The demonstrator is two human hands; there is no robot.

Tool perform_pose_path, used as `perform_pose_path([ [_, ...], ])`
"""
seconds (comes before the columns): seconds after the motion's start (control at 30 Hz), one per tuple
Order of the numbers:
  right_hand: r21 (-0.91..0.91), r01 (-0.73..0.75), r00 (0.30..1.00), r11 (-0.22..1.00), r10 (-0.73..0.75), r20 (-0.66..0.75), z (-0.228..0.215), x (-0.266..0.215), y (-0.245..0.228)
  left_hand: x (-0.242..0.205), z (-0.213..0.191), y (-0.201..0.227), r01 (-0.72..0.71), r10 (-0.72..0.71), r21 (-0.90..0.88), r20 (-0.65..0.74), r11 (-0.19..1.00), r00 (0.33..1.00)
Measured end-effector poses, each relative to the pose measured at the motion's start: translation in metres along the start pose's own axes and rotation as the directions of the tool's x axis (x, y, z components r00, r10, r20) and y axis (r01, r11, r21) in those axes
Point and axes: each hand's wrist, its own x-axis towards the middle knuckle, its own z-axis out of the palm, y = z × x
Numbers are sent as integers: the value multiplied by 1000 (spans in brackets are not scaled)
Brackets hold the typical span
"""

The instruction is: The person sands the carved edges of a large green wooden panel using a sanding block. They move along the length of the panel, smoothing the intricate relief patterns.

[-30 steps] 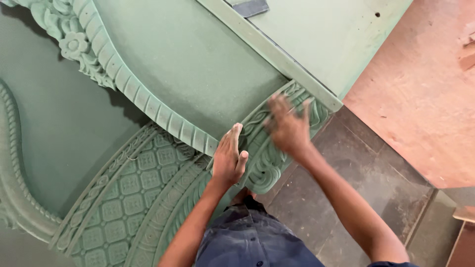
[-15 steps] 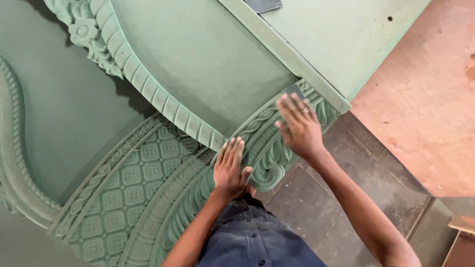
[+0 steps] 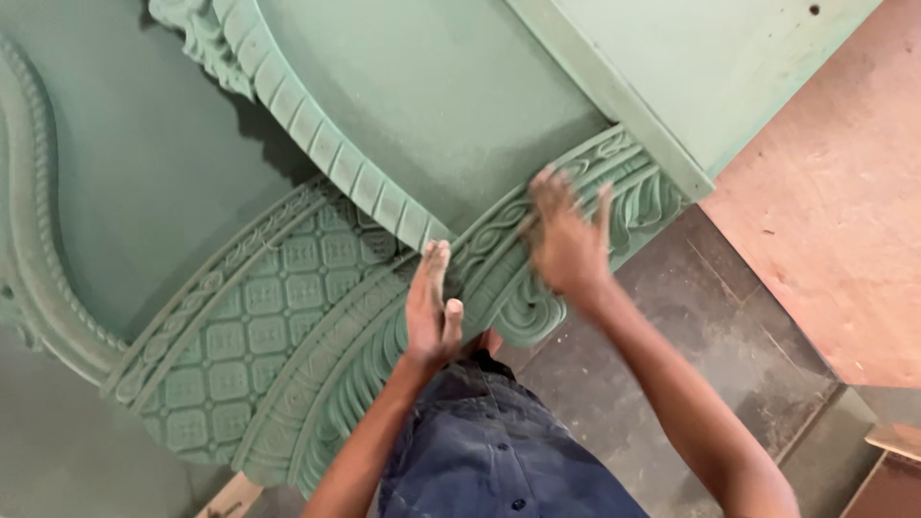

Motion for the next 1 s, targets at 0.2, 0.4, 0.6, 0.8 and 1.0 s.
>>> perform_pose_path([
  [0.2, 42, 20, 999, 999, -22, 42, 9, -34, -49, -41, -14, 11, 108, -107, 7, -94, 994, 990],
  [0.4, 188, 269, 960, 945, -279, 28, 51, -77, -117, -36, -17, 8, 162, -168, -58, -124, 985, 978],
  [0.6, 182, 356, 931, 917, -364, 10, 40, -80, -92, -60, -12, 14, 245, -279, -205, -163, 948, 946],
  [0.8, 104, 491, 870, 865, -491, -28, 40, -65, -116, -58, -10, 13, 292, -352, -246, -249, 924, 903],
  [1.0, 115, 503, 854, 857, -513, 87, 25, -62, -70, -53, 1, 16, 326, -413, -312, -274, 892, 868],
])
